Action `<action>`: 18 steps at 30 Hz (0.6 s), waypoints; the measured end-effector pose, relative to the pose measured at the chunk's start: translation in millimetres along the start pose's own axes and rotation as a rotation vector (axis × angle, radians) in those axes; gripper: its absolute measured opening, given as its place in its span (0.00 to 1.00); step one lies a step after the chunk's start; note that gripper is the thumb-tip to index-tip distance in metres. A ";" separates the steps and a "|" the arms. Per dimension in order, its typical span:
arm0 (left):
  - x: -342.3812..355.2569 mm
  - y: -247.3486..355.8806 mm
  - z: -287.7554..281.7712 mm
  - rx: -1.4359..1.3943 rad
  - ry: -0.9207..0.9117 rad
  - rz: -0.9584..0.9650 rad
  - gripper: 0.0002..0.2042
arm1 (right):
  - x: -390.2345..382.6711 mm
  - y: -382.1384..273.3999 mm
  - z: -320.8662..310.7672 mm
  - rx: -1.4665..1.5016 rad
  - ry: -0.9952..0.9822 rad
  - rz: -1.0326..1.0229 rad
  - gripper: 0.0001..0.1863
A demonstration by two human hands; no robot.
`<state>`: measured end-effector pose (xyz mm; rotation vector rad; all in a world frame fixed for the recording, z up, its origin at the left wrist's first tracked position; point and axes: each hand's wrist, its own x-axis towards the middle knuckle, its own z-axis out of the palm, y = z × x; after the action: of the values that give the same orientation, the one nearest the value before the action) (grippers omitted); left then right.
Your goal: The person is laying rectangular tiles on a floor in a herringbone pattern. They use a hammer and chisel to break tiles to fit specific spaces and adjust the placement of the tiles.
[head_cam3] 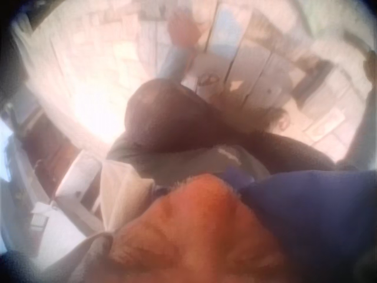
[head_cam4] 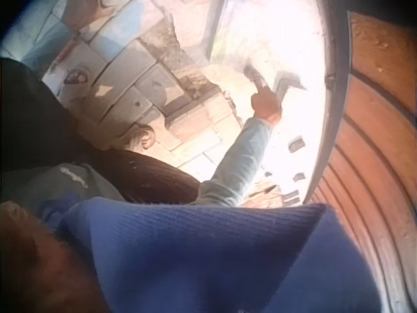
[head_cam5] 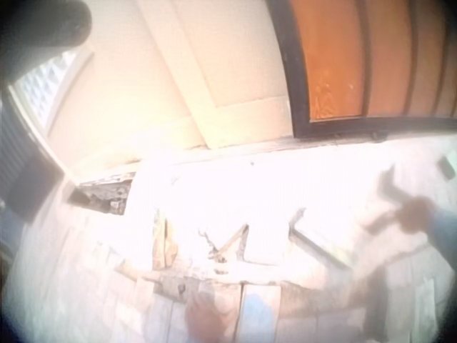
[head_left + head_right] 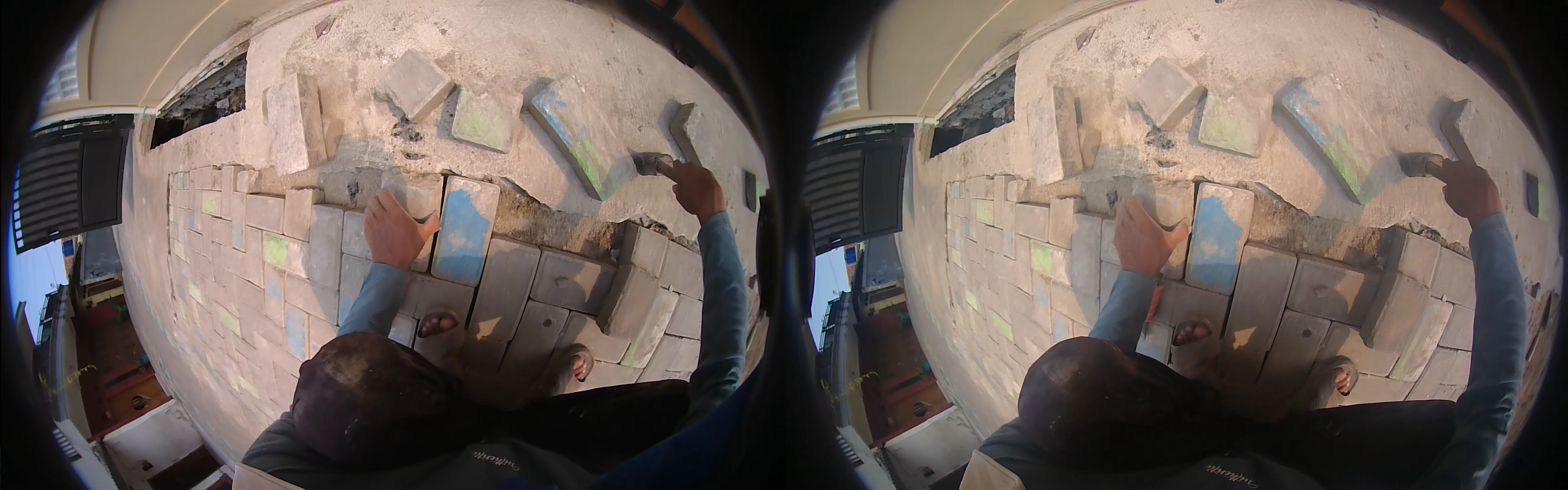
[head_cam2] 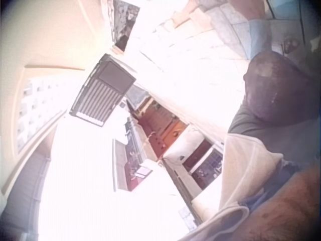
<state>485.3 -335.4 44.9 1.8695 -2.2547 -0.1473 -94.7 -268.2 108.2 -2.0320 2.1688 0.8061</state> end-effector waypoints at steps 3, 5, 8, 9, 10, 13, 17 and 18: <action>-3.8 -4.0 0.4 0.052 0.011 -0.006 0.46 | 6.0 -5.4 -4.7 -0.033 0.007 -0.045 0.19; -1.6 2.2 5.2 0.031 0.021 -0.018 0.52 | 8.8 3.8 0.3 -0.040 0.019 -0.058 0.18; -3.1 -6.0 12.3 -0.135 0.036 0.022 0.56 | 14.5 9.9 10.6 -0.024 0.055 -0.081 0.17; -3.9 -8.5 14.4 -0.145 0.021 0.027 0.56 | 16.1 11.5 13.9 -0.016 0.068 -0.091 0.16; -1.3 -8.0 13.2 -0.158 0.008 0.035 0.56 | 15.5 13.4 13.9 -0.007 0.081 -0.099 0.16; 5.3 -6.8 4.3 -0.220 -0.093 -0.043 0.56 | 12.1 12.8 12.2 -0.017 0.097 -0.141 0.18; 6.2 -11.7 -24.7 -0.275 -0.052 -0.166 0.54 | 8.3 4.6 5.5 -0.020 -0.018 -0.024 0.17; 3.7 -15.6 -28.5 -0.218 -0.011 -0.146 0.54 | 2.8 5.2 5.7 -0.003 -0.014 0.000 0.18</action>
<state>505.9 -340.4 69.7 1.9170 -2.0149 -0.4087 -101.7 -268.4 103.9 -2.0210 2.1617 0.8218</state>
